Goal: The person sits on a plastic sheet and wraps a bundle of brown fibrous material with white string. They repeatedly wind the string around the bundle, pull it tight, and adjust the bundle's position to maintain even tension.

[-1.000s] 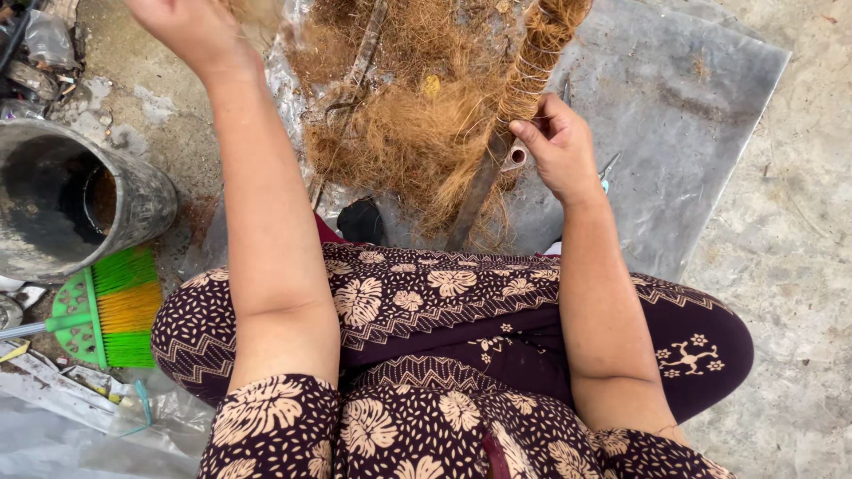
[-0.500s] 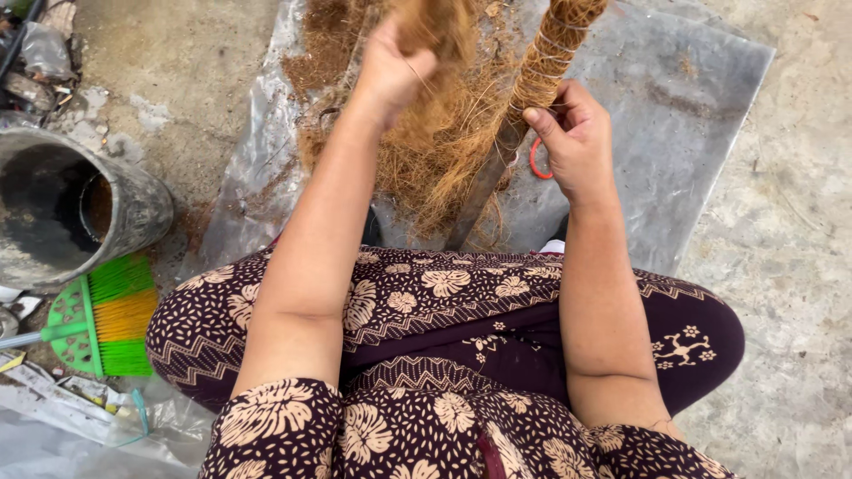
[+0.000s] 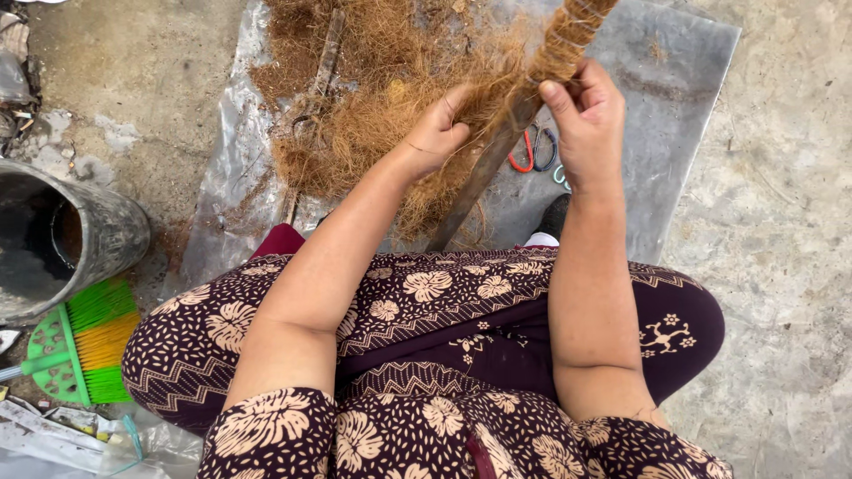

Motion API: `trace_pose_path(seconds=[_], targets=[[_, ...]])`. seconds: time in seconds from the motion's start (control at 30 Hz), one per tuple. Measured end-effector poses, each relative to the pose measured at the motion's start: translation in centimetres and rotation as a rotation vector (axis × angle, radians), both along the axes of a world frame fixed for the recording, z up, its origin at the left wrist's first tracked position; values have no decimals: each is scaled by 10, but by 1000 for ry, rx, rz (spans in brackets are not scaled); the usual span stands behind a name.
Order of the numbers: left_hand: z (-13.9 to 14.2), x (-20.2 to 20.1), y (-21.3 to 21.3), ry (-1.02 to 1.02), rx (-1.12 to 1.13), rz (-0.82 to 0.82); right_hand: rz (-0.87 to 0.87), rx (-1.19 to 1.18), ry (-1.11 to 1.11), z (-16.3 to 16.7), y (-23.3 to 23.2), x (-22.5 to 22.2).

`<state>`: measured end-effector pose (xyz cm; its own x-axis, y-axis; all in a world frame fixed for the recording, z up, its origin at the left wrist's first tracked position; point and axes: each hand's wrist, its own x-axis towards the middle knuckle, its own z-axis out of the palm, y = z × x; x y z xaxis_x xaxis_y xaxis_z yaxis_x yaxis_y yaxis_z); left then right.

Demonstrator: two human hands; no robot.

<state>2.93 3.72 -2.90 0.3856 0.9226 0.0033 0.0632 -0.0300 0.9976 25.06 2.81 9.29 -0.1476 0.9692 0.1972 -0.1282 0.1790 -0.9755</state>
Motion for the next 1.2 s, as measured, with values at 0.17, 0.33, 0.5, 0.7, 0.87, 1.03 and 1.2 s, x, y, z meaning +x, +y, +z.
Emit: trace_pose_path(seconds=[0.17,0.33,0.5,0.7,0.87,1.03,1.2], targets=[[18,-7,0,-222,-307,-56,-168,46,-61,-4,6,16],[32,-5,-8,-258,-435,-42,-157,28,-45,0,5,19],[10,12,1,-371,-228,149,-77,-7,-17,6,-2,6],[-11,5,3,-337,-75,310,-36,-27,-34,18,-8,2],[-4,7,3,-203,-30,375,-18,-19,-74,20,-11,0],[-2,9,2,-66,-269,315,-8,-16,-87,19,-13,-3],[-8,12,5,-197,-175,389,6,-26,-69,20,-13,-3]])
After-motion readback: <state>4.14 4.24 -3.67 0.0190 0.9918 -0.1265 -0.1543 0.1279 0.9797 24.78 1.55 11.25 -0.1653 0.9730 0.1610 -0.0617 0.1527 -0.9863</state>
